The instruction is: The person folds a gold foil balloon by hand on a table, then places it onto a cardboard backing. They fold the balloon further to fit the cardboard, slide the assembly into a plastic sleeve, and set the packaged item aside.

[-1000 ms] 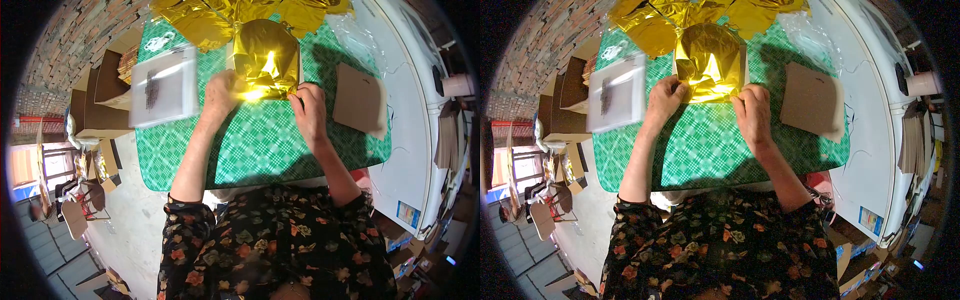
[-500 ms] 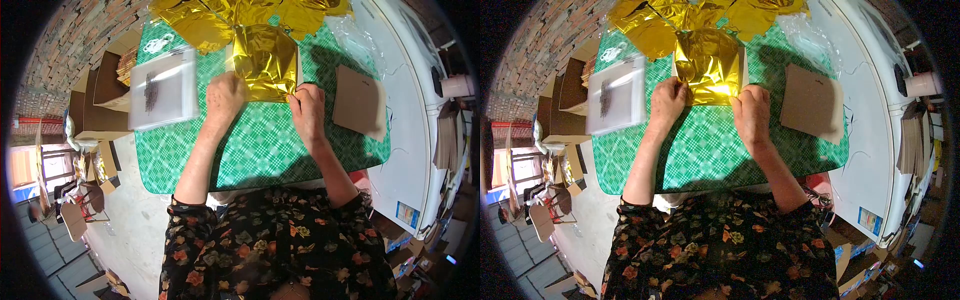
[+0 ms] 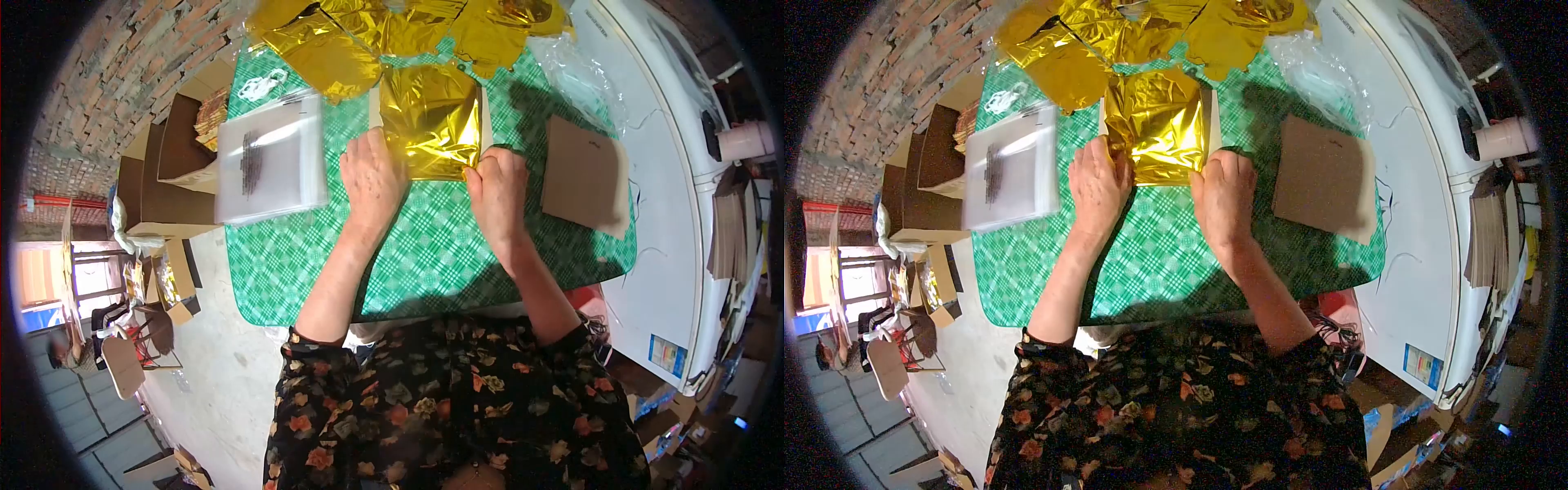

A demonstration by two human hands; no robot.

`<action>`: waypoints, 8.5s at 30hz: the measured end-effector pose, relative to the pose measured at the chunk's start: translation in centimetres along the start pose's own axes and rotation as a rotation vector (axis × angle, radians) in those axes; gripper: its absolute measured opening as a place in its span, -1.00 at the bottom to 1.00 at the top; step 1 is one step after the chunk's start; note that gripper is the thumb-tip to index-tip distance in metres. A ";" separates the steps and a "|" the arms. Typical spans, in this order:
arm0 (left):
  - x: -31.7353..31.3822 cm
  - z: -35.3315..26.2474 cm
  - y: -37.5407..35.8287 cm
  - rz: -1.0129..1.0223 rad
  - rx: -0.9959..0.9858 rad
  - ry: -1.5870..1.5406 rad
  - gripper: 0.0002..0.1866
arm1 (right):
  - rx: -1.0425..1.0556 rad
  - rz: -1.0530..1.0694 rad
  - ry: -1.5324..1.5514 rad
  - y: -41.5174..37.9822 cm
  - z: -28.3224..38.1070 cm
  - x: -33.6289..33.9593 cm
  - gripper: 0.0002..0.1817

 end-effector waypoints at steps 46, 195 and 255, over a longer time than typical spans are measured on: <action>-2.3 -5.0 -4.2 0.404 -0.172 0.055 -0.16 | -0.388 0.833 1.177 14.6 -4.3 -6.4 -0.49; 3.3 -3.0 -8.1 0.509 -0.257 0.078 -0.38 | 0.510 0.497 0.004 -10.8 3.6 6.4 -0.12; 0.3 -0.9 0.2 0.435 -0.255 -0.221 -0.29 | -0.477 1.184 1.005 6.8 -6.9 -4.5 -0.56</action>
Point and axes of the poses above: each hand's wrist, its own y-axis towards the middle knuckle, its own x-axis out of the back of the hand, z = x × y, the point moved 5 cm from there along y, towards the middle knuckle, and after that the axes turned 7 degrees about -y, right-handed, at the moved point
